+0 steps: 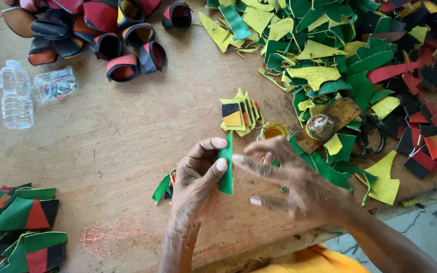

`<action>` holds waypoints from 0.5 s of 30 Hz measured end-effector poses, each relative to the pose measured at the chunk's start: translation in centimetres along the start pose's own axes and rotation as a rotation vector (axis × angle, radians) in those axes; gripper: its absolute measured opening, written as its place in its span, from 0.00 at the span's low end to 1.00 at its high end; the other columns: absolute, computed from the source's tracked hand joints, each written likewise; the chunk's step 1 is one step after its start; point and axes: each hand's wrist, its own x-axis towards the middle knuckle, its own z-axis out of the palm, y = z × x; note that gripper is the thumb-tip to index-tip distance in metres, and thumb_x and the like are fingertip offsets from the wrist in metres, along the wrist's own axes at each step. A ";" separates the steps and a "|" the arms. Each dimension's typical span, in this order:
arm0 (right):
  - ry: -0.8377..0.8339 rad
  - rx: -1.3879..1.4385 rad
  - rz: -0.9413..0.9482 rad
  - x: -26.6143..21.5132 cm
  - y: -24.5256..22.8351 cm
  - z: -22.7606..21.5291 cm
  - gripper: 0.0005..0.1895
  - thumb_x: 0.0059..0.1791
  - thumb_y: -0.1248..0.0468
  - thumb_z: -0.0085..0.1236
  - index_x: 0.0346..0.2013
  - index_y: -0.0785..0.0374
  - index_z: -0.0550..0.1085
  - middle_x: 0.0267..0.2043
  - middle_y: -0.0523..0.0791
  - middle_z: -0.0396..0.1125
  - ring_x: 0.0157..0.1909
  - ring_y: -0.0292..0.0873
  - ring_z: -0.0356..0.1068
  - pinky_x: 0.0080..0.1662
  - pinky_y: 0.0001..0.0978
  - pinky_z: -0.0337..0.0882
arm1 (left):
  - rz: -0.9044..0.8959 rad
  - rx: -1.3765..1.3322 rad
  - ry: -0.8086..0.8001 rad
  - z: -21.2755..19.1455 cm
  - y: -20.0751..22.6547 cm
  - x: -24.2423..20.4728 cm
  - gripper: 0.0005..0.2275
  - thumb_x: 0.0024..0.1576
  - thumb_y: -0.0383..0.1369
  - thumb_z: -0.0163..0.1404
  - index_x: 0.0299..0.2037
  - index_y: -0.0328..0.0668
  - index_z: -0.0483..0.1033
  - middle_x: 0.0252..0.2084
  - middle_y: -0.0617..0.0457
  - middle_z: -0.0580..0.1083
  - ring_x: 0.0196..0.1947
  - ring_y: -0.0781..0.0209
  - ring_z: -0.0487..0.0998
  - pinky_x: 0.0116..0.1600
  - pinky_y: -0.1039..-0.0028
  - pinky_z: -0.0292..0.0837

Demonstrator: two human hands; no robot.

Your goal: The person repeatedly picks small colored felt pieces, applies adhesive from a small jar using a finger, and stacks them into a growing pile on the table. The hands handle green, yellow, red, and black pieces one at a time, pressing them together after applying glue.

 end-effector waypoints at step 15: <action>0.165 -0.284 -0.104 -0.7 0.8 1.5 0.32 0.49 0.64 0.62 0.68 0.52 0.66 0.62 0.52 0.59 0.57 0.48 0.60 0.59 0.42 0.68 | 0.102 -0.227 -0.025 1.2 -0.7 0.9 0.14 0.61 0.21 0.55 0.55 0.32 0.72 0.47 0.51 0.76 0.44 0.67 0.77 0.50 0.78 0.75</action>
